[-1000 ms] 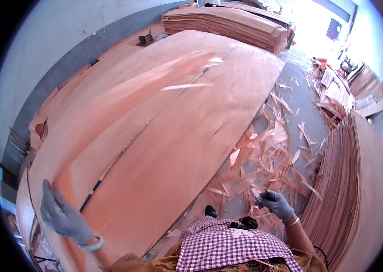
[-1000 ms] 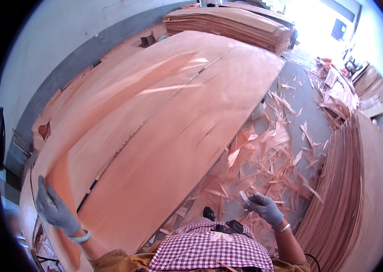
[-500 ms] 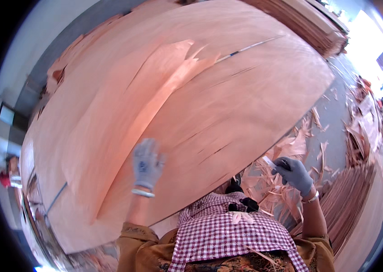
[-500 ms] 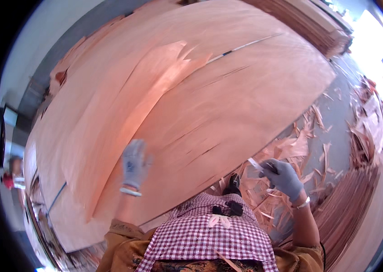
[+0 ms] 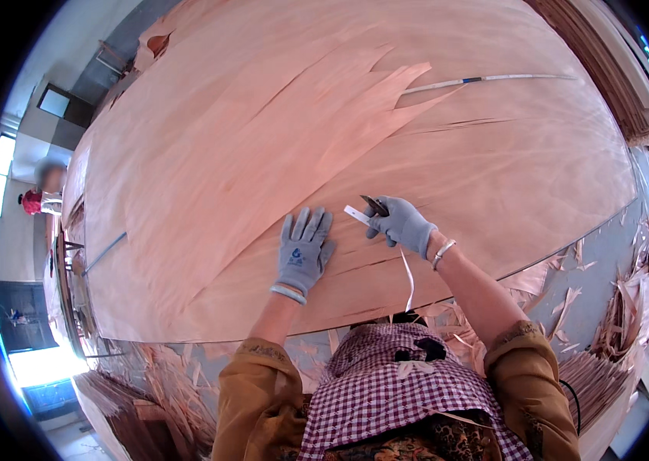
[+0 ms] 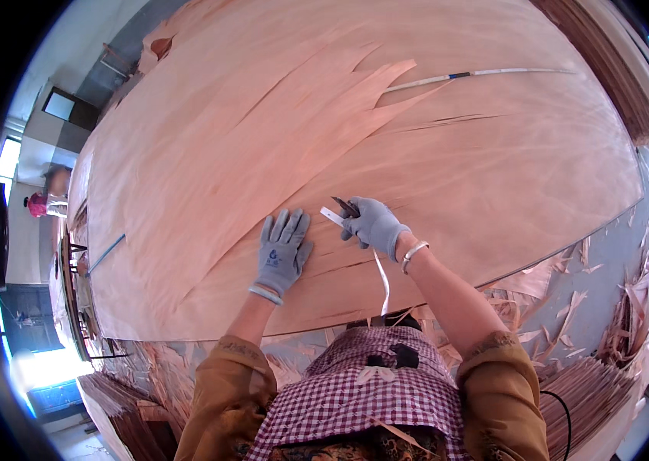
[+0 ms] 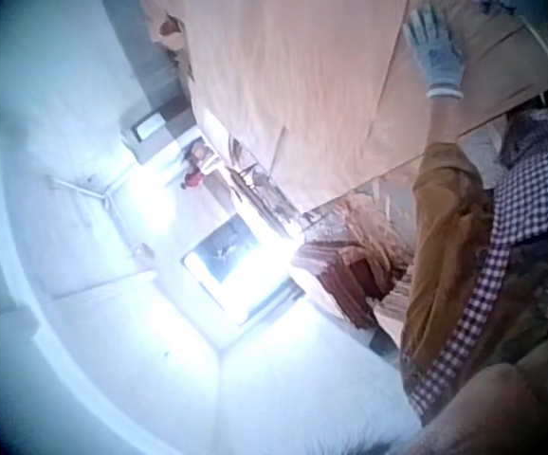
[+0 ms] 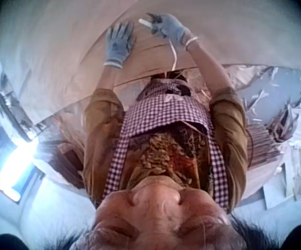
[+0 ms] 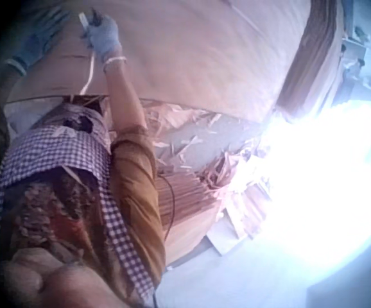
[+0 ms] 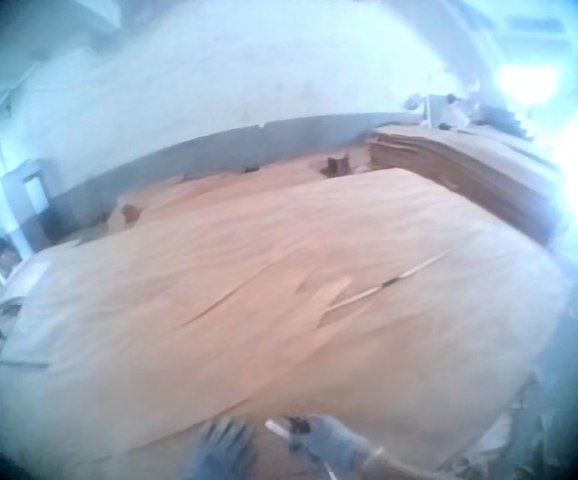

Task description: The person trims large sheets of wood veneer using a utility knife along a metal guide and stacks the cut pieces on top of other veneer piles.

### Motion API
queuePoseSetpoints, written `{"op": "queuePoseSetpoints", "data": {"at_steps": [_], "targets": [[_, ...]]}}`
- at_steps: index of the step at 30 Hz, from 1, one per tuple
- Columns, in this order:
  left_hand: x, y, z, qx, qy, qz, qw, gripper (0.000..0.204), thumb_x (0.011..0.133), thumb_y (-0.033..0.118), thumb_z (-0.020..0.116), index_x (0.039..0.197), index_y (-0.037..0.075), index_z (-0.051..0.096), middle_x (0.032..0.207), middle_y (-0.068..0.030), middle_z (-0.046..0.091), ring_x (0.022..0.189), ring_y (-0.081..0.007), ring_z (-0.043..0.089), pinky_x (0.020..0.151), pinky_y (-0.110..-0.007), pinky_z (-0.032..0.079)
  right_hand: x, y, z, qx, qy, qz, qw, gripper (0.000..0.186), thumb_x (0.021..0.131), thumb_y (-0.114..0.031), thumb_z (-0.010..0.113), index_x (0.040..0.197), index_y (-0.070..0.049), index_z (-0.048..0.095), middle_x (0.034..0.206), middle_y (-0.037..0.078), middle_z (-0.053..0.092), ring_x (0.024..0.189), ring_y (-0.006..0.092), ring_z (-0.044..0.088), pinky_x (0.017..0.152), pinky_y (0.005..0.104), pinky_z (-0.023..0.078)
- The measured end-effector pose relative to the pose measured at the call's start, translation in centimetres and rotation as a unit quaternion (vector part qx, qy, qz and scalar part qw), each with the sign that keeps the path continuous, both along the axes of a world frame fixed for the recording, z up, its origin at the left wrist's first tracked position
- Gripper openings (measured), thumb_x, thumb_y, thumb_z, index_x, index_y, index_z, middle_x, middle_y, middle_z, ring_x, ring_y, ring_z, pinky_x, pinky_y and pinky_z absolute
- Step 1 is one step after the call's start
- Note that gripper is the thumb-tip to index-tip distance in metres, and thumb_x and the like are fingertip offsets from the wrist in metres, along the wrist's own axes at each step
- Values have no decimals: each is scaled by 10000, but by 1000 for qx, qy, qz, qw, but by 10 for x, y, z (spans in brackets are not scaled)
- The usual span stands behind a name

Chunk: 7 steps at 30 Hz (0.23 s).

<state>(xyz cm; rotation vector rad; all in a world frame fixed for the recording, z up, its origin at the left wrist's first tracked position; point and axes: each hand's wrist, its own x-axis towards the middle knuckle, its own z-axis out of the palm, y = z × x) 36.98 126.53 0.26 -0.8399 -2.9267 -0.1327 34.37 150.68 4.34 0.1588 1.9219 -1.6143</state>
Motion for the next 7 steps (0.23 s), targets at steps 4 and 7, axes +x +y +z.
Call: {"op": "queuePoseSetpoints", "data": {"at_steps": [4,7], "targets": [[-6,7,-4,34,-2,-9,999,520,904,272,547,1374,76,440,1412,-124,436,1330,-291,368,1132,-472,216,-3,2,-16,29,-29,-6,999,157,874,-57,561,1017,5,540,813,82,660,641,128,608,521,260,477],[-7,17,-11,64,3,-20,998,537,897,264,559,1379,69,428,1409,-149,433,1332,-287,365,1134,-468,217,-7,-1,-22,54,-30,3,998,128,898,-53,565,1015,-16,527,894,97,659,708,126,647,488,241,459]]}}
